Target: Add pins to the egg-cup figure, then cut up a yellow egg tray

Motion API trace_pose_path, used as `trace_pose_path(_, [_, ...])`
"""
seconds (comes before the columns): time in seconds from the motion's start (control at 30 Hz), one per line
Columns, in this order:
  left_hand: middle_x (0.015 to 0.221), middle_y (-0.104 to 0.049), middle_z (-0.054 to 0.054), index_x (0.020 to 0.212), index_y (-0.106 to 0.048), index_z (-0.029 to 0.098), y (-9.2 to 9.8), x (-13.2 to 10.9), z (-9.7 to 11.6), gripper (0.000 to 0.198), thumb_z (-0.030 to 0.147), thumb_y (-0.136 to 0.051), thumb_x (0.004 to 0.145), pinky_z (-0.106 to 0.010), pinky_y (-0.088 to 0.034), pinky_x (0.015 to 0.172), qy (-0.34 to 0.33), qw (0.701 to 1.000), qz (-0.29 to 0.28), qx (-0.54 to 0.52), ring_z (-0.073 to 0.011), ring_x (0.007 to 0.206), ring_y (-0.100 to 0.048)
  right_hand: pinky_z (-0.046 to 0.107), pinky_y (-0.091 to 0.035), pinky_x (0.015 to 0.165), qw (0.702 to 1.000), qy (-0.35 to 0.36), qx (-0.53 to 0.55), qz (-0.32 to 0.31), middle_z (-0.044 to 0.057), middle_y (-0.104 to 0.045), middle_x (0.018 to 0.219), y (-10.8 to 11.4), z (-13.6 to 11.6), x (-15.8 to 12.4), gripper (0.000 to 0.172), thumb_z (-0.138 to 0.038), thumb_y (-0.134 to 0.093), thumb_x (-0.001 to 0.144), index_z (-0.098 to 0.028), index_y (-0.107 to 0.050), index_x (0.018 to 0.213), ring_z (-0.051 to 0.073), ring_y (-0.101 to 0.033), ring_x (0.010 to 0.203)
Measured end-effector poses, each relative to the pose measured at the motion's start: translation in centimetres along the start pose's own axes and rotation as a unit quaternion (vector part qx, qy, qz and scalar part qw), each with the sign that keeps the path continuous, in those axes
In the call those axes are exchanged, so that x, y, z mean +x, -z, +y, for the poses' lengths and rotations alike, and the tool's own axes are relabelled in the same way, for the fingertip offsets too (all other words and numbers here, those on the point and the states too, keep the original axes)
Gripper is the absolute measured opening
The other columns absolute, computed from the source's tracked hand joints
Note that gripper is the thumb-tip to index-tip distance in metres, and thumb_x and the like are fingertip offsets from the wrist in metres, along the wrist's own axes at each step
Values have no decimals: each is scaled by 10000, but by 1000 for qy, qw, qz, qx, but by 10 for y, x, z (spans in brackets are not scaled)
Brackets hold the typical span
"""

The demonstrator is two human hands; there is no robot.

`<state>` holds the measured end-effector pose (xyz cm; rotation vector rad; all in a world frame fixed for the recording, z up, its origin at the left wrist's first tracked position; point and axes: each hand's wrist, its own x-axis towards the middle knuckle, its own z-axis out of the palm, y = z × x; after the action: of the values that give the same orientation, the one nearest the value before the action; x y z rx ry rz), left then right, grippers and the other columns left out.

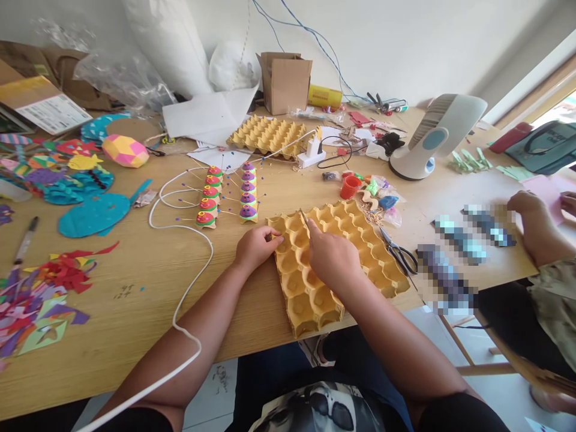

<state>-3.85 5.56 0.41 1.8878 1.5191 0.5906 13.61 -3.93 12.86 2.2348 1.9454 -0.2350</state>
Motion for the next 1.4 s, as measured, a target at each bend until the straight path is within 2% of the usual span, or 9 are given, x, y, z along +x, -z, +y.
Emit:
trace_pose_path(0.2, [719, -665, 1, 1003, -800, 219, 0, 0, -1, 421, 559, -662, 797, -277, -318, 577, -2, 1000, 1, -3, -163, 646, -538, 291, -533, 699, 1000, 4, 4, 11, 115, -790, 1086, -5, 0, -4, 607, -239, -370, 1049, -206, -308, 1652, 215, -757, 885])
trace_pose_path(0.47, [670, -628, 14, 982, -790, 216, -1, 1, -3, 427, 580, -670, 795, -270, -299, 574, 0, 1000, -2, -5, -158, 628, -517, 268, -518, 651, 1000, -6, -14, 25, 116, -784, 970, -17, -3, -3, 677, -181, -450, 988, -175, -311, 1650, 208, -756, 840])
trace_pose_path(0.6, [660, -618, 20, 995, -792, 218, 0, 1, -5, 426, 577, -665, 805, -269, -295, 571, -1, 1000, -7, -6, -153, 620, -509, 280, -535, 672, 1000, 2, -10, 22, 124, -787, 947, -19, -7, 11, 704, -152, -460, 961, -160, -311, 1649, 222, -762, 859])
trace_pose_path(0.77, [691, -641, 14, 1000, -795, 216, 0, 1, -4, 445, 597, -662, 811, -267, -290, 563, -4, 1000, -8, -11, -149, 617, -509, 289, -558, 712, 1000, 7, -2, -2, 123, -795, 1023, -15, -6, 31, 784, -144, -503, 939, -206, -234, 1673, 233, -768, 922])
trace_pose_path(1.0, [645, -604, 24, 1006, -796, 218, -1, 1, -5, 420, 568, -669, 813, -268, -291, 561, -1, 1000, -6, -6, -150, 604, -505, 298, -564, 735, 1000, 15, -17, -14, 164, -789, 1035, -12, -8, 14, 746, -148, -439, 970, -156, -205, 1678, 233, -768, 933])
trace_pose_path(1.13, [662, -618, 21, 989, -795, 209, -1, 2, -5, 411, 560, -666, 818, -270, -293, 562, -10, 1000, -7, -8, -146, 604, -497, 288, -571, 739, 999, 19, -17, -20, 168, -790, 1065, -8, -16, 24, 794, -110, -437, 959, -152, -124, 1688, 229, -769, 953])
trace_pose_path(1.23, [674, -628, 20, 985, -795, 211, 0, 0, -4, 404, 556, -661, 822, -272, -286, 560, -9, 1000, -2, -7, -143, 603, -493, 294, -576, 751, 1000, 21, -14, -18, 157, -792, 1081, -7, -17, 36, 806, -117, -457, 958, -162, -122, 1689, 238, -766, 985])
trace_pose_path(1.4, [699, -646, 19, 983, -796, 219, -1, -1, -3, 401, 560, -666, 816, -273, -303, 571, -2, 1000, 9, 2, -145, 616, -513, 291, -567, 731, 999, 26, -15, -15, 156, -789, 1057, -11, -9, 23, 824, -111, -456, 954, -177, -96, 1692, 232, -767, 931])
